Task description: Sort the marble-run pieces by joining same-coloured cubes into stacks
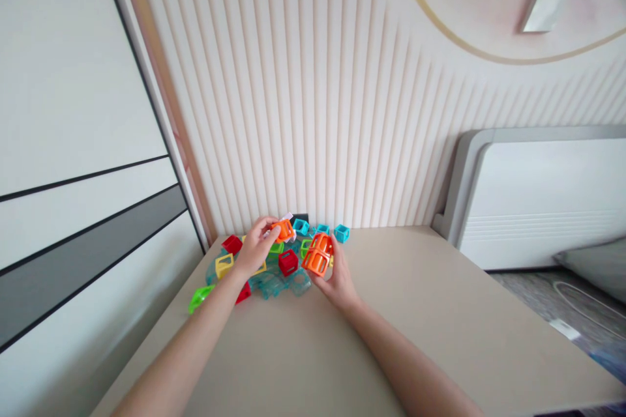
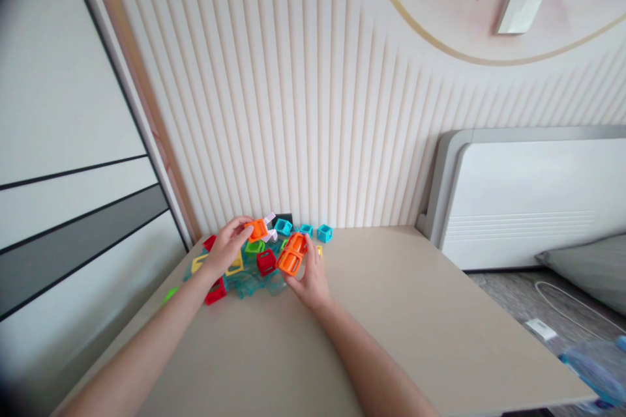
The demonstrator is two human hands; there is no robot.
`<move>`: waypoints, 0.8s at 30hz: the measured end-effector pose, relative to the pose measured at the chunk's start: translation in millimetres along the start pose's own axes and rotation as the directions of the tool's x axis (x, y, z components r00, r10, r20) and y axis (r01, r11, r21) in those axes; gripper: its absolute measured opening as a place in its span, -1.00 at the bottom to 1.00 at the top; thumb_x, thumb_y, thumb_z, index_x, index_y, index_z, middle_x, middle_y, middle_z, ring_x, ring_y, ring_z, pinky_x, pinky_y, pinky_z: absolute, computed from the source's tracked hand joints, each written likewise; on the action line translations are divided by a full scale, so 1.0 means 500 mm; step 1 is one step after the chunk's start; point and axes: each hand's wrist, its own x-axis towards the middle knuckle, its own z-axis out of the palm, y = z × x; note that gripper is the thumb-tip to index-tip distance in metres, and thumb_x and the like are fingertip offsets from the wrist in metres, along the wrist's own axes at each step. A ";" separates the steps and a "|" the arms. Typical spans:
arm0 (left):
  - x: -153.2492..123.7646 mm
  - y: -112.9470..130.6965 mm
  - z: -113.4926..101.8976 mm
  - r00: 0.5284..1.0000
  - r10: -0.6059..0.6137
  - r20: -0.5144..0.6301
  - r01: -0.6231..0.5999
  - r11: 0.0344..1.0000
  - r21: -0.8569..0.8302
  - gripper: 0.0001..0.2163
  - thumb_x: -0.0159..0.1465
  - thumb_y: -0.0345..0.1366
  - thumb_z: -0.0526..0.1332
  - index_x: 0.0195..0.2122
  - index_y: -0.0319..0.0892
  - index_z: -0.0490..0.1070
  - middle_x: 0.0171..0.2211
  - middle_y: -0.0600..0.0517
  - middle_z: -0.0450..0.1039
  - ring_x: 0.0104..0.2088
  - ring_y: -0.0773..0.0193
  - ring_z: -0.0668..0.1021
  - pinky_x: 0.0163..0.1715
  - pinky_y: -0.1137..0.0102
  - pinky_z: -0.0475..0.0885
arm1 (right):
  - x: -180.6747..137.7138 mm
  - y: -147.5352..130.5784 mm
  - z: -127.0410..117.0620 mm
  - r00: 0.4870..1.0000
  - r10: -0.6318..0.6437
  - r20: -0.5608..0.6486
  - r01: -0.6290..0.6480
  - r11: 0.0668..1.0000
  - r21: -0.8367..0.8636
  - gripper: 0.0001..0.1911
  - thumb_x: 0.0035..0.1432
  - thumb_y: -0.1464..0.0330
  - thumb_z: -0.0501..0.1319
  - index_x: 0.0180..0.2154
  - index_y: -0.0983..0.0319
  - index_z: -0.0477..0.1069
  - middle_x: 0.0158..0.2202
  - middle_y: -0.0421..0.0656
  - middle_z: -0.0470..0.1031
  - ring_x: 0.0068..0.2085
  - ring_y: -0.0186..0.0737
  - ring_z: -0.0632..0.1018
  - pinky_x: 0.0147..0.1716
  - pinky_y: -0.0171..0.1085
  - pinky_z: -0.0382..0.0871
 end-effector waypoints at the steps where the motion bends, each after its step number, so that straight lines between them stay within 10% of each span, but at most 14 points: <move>1: -0.017 0.001 0.008 0.999 0.039 -0.004 -0.039 0.999 0.022 -0.71 0.26 -0.02 0.22 -0.19 -0.13 0.45 -0.09 -0.06 0.51 -0.03 0.13 0.55 0.00 0.30 0.46 | 0.002 0.002 -0.001 0.999 0.022 -0.024 -0.021 0.999 0.028 0.00 0.16 0.12 0.30 0.41 0.18 -0.25 0.34 0.13 0.11 0.32 0.15 0.24 0.24 0.17 0.20; 9: -0.118 -0.034 0.077 1.000 0.009 -0.026 -0.013 0.990 -0.141 -0.77 0.30 -0.10 0.21 -0.09 -0.07 0.41 -0.03 -0.07 0.50 0.04 0.08 0.53 0.07 0.20 0.45 | 0.010 0.006 0.000 0.973 0.204 -0.105 -0.166 0.942 0.293 0.01 0.19 0.03 0.26 0.40 0.20 -0.28 0.34 0.18 0.11 0.29 0.11 0.31 0.21 0.15 0.26; 24: -0.192 -0.059 0.124 0.987 -0.033 0.158 0.067 0.975 -0.211 -0.61 0.33 -0.12 0.19 0.15 -0.09 0.26 0.07 -0.10 0.45 0.01 0.10 0.54 0.01 0.22 0.46 | -0.005 0.004 0.009 0.990 0.132 0.054 -0.141 0.848 0.511 0.15 0.07 0.04 0.39 0.41 0.05 -0.33 0.43 0.03 -0.08 0.36 0.10 0.19 0.26 0.04 0.22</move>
